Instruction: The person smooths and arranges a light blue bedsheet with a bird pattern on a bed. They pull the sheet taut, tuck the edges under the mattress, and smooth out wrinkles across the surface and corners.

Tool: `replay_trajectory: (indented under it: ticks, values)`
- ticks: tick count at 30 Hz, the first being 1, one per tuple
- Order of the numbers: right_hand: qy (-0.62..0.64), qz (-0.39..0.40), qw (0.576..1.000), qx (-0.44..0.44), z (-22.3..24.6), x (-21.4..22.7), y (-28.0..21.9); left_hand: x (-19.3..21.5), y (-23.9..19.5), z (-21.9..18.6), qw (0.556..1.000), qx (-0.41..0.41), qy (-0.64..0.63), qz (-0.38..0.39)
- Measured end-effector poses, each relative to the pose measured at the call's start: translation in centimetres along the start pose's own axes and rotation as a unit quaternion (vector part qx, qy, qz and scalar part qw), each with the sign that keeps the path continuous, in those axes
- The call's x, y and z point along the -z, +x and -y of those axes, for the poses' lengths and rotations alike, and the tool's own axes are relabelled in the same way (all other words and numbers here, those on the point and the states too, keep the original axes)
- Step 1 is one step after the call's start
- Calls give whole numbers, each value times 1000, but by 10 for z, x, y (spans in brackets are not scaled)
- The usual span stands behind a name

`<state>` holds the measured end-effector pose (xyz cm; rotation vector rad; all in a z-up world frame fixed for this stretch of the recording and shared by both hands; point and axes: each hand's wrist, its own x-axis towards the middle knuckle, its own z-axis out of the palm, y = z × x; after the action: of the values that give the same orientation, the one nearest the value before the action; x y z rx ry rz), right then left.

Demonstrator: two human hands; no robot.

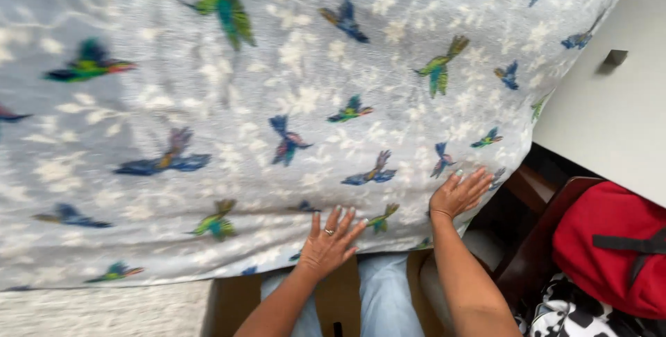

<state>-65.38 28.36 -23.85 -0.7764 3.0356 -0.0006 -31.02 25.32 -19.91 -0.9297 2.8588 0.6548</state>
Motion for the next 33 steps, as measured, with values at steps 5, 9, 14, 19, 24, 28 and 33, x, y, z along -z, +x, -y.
replay_trajectory:
  ticks: [5,9,14,19,24,28,33]
  values:
    - [175,20,974,-141,-91,-53,49,-83,37,-100,997,-18,-48,64]
    - [260,62,933,-243,-103,-57,71,-141,60,-164,997,-17,-32,61]
    - [200,0,948,-249,-118,-68,87,-186,78,-207,995,19,-86,52]
    - [136,-50,951,-272,-136,-87,95,-156,87,-198,983,-58,-151,90]
    - [181,-61,955,-228,-137,-70,92,-122,105,-197,955,-158,-224,110]
    - [218,37,938,-268,-112,-54,98,-113,146,-208,917,-50,-295,262]
    - [519,30,735,-436,-135,-52,121,-152,162,-267,911,-4,-215,352]
